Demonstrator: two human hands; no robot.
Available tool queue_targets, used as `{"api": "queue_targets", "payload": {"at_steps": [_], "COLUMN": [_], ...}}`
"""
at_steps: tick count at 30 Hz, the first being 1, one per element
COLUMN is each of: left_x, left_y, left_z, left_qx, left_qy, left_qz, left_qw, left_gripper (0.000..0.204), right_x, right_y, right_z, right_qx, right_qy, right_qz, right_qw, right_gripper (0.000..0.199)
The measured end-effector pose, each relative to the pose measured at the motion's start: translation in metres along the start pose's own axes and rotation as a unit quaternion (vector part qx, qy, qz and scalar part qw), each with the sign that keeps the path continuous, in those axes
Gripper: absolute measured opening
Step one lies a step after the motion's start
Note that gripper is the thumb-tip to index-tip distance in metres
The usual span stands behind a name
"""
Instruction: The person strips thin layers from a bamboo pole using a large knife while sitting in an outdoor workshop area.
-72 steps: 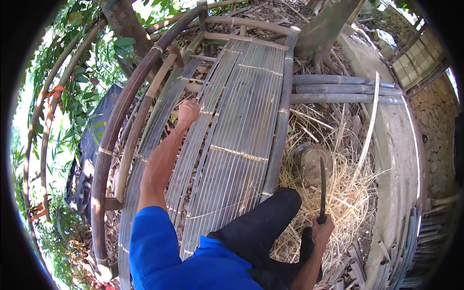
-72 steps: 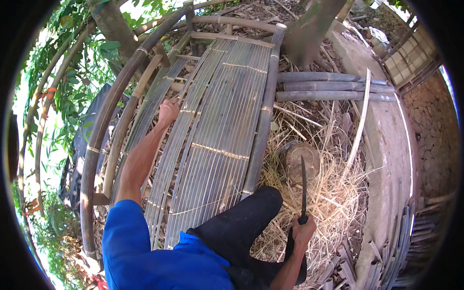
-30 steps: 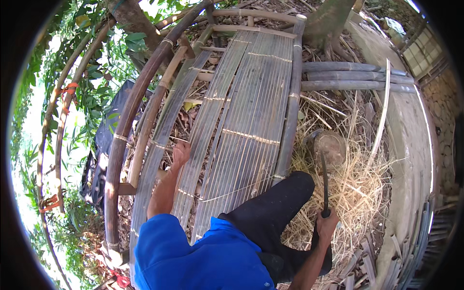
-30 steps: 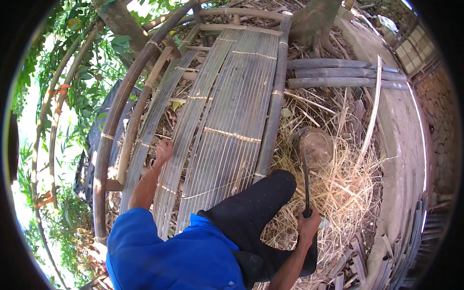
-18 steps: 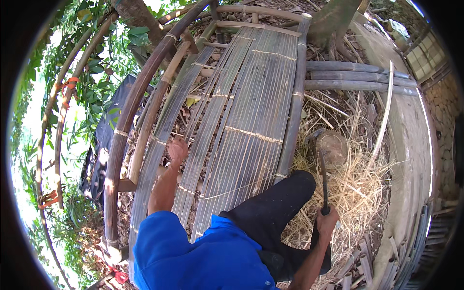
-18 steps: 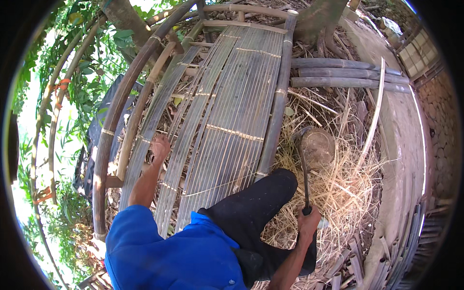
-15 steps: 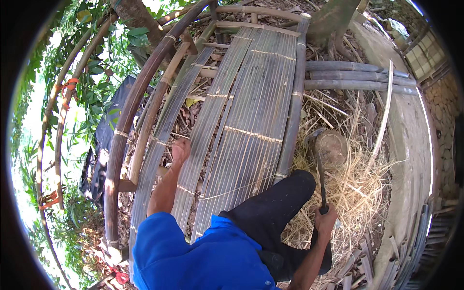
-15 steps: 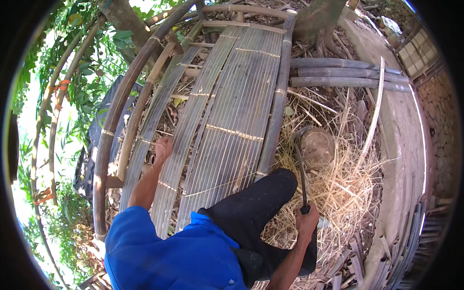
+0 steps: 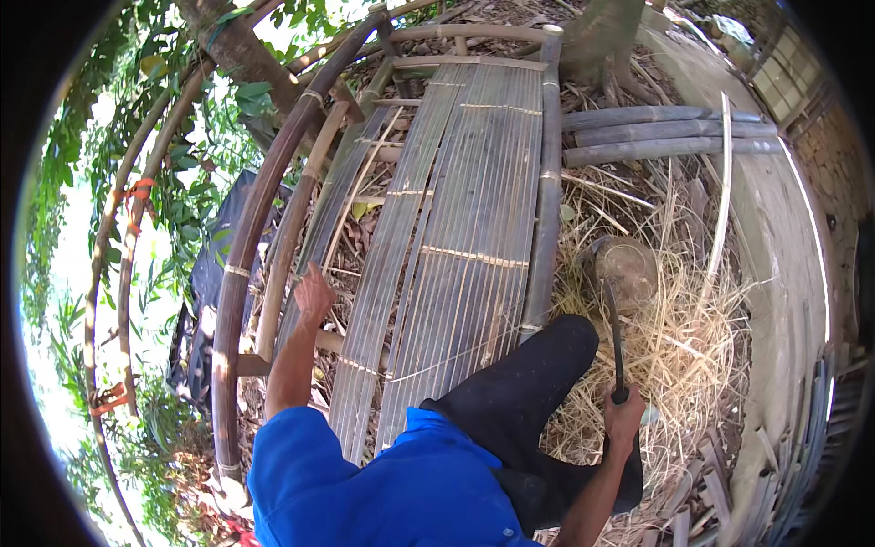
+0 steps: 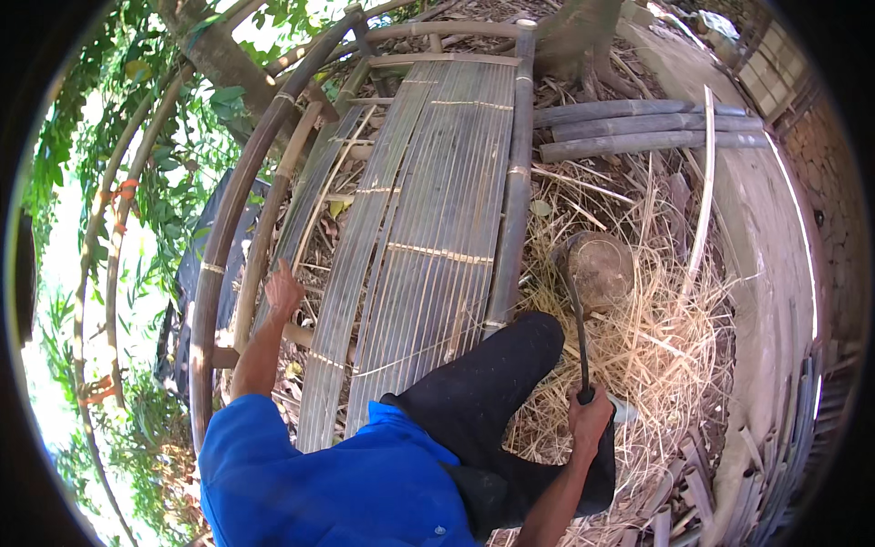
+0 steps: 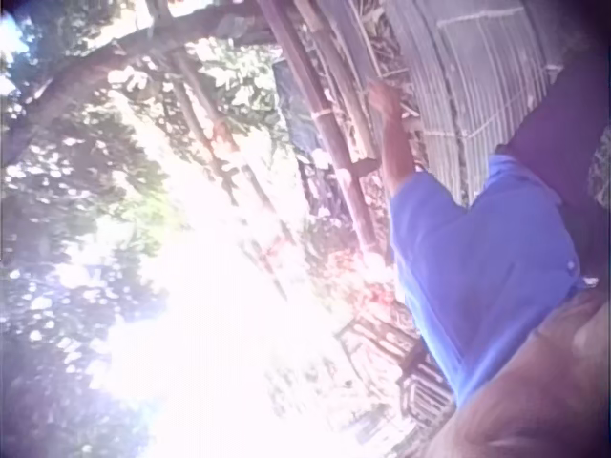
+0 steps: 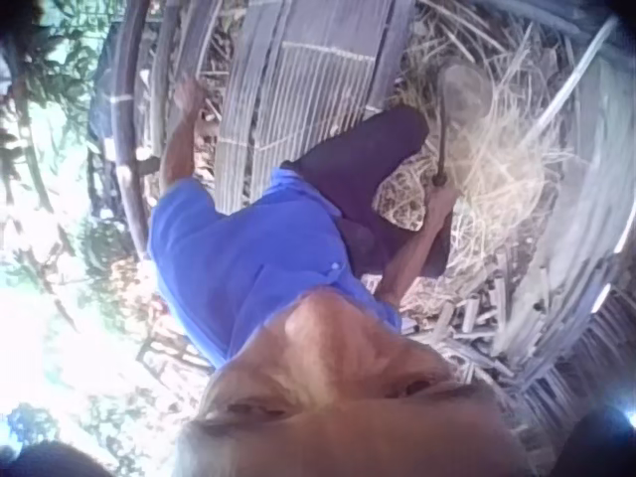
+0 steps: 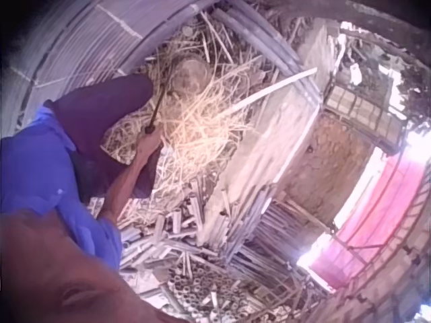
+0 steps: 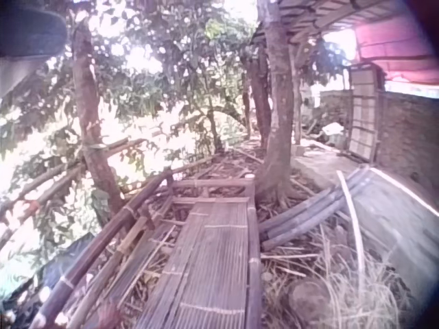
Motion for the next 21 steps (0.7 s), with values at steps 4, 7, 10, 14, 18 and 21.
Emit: {"api": "queue_targets", "payload": {"at_steps": [4,7,10,14,18,21], "left_x": [0.003,-0.018,0.000,0.027,0.017,0.014], "left_y": [0.008,0.019,0.017,0.003,-0.013,-0.013], "left_z": [0.006,-0.008,-0.030,-0.041,-0.041,-0.051], "left_qx": [0.027,0.018,-0.012,0.057,0.069,0.043], "left_qy": [-0.052,-0.077,-0.049,-0.066,0.012,0.053], "left_qz": [-0.071,-0.130,-0.062,-0.025,-0.029,-0.066], "left_qw": [0.996,0.988,0.997,0.996,0.997,0.995], "left_gripper": [0.028,0.041,0.050,0.054,0.040,0.041], "right_x": [-0.010,-0.017,-0.018,-0.012,-0.034,-0.028], "right_y": [-0.002,0.001,-0.001,0.007,0.007,0.017], "right_z": [-0.002,-0.003,-0.010,-0.021,-0.024,-0.026], "right_qx": [-0.021,-0.042,-0.055,-0.039,-0.039,-0.053], "right_qy": [0.014,0.022,0.035,0.007,-0.030,-0.005], "right_qz": [0.018,0.043,0.049,0.075,0.067,0.056], "right_qw": [1.000,0.998,0.997,0.996,0.997,0.997], "right_gripper": [0.026,0.032,0.032,0.031,0.030,0.037]}}
Point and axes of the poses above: each hand's wrist, its own z-axis towards the middle knuckle, its own y-axis out of the back of the hand, x = y × z, the point moved 7 cm from there along z, towards the middle knuckle, and after that the axes turned 14 degrees about -x, right-handed, at the moved point
